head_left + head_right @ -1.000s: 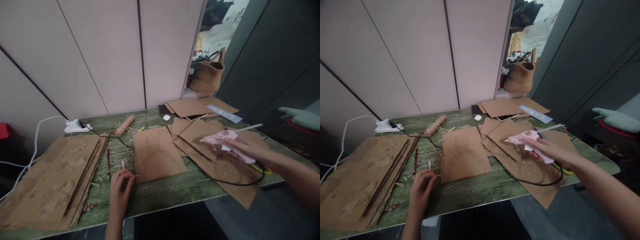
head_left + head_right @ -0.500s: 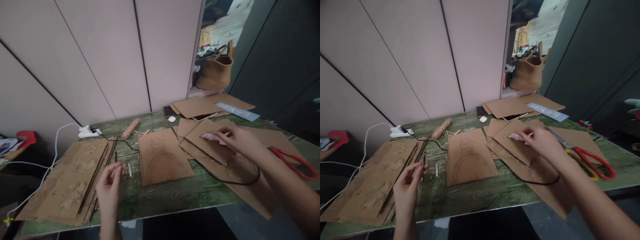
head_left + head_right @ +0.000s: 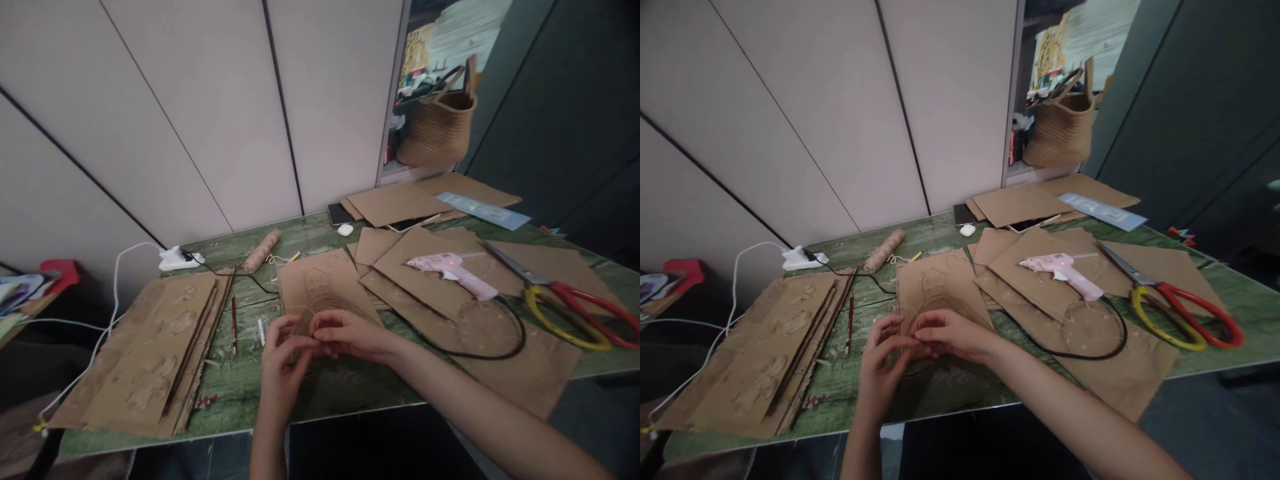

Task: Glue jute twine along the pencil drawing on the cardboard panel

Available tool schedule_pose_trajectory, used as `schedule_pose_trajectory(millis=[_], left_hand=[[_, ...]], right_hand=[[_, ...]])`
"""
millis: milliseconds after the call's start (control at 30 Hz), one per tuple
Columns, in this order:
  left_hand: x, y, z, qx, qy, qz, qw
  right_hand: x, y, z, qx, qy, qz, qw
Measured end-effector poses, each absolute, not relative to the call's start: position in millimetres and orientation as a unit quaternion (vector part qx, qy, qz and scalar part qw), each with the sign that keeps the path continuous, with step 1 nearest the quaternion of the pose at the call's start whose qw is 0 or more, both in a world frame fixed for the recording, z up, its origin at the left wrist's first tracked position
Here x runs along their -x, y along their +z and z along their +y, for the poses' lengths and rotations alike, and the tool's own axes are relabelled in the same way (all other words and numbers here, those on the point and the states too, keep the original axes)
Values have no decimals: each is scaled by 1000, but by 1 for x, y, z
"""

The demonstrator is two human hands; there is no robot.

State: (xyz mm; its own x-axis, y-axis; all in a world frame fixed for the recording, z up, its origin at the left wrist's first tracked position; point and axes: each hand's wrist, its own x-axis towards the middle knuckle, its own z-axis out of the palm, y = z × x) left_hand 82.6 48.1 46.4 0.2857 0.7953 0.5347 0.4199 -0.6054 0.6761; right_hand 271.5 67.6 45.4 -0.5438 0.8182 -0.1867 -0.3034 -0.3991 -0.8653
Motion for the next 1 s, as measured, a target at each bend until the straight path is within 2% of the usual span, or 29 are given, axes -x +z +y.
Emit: schedule_pose_trajectory(millis=[200,267,467,767,1000], left_hand=[[-55,36,54,-790,408,404,218],[-44,32,55,-785,402,419,217],[-27,15,48,-793,368,438,208],[-30,4,40,-858,301,387,155],[-30,4,39,-889,257,363,111]], right_hand=[[-286,39,87,424,596,-500,464],[-290,35,91,444,547,-529,474],[-282,27,82,431,525,-632,374],[-261,10,78,469,467,-642,388],[-259,9,78,494,373,-688,377]])
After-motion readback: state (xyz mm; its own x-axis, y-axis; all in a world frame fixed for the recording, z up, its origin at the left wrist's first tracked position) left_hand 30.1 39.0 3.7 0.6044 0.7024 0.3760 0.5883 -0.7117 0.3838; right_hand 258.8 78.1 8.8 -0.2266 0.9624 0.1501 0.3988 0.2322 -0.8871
